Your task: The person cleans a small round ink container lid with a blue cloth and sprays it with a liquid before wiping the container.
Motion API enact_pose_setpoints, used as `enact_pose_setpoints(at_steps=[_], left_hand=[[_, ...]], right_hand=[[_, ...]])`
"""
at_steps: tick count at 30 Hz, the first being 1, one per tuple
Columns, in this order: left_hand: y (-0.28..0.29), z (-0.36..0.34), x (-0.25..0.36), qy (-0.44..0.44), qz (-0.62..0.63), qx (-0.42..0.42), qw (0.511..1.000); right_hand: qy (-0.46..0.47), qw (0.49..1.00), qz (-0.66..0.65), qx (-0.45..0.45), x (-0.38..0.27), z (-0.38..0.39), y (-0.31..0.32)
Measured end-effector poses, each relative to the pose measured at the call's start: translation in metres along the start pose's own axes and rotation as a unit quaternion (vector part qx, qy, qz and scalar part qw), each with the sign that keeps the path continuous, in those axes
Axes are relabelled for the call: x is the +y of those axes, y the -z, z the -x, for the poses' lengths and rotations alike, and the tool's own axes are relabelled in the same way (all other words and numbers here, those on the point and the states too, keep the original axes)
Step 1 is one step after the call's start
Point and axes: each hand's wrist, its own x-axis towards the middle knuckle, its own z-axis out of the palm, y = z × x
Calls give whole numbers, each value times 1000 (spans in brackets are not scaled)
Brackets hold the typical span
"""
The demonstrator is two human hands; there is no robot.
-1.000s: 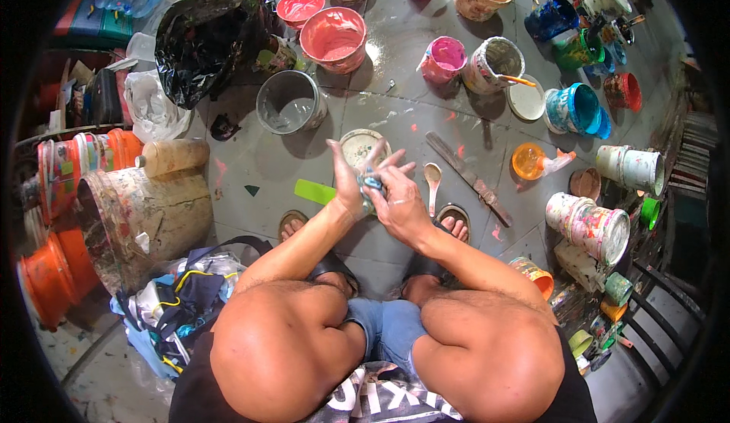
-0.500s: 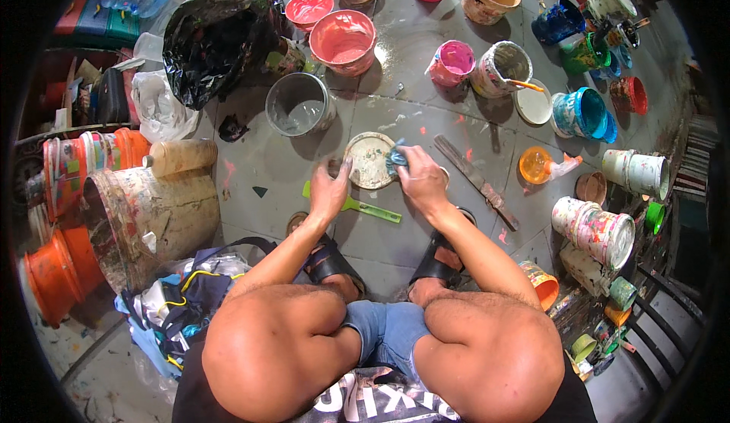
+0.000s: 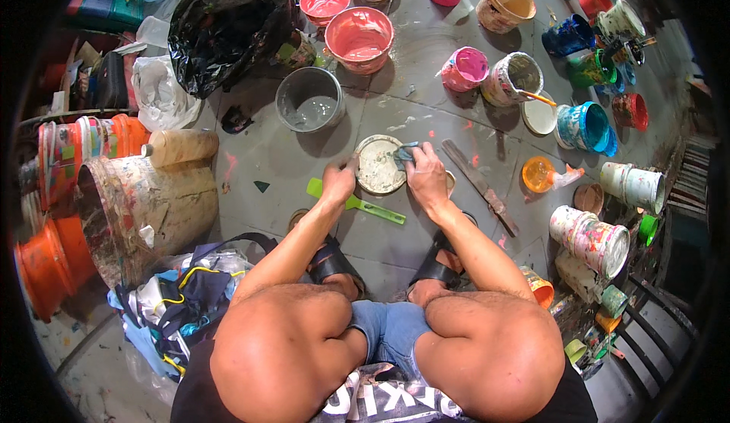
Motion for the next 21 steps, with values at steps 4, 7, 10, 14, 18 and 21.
enact_pose_setpoints(at_steps=[4, 7, 10, 14, 18, 21], left_hand=[[5, 11, 5, -33, 3, -21, 999], [7, 21, 18, 45, 127, -54, 989], [8, 25, 32, 73, 155, -82, 982], [0, 30, 25, 34, 86, -105, 990], [15, 15, -4, -17, 96, -74, 992], [5, 24, 0, -34, 52, -57, 996]], right_hand=[[-7, 1000, 20, -4, 0, 1, 9], [-26, 999, 31, -11, 0, 4, 10], [-38, 999, -31, 8, -3, 0, 7], [12, 985, -167, 51, -43, 2, -6], [61, 986, -116, -101, -54, 46, 1], [121, 985, -84, -92, -31, 64, 1]])
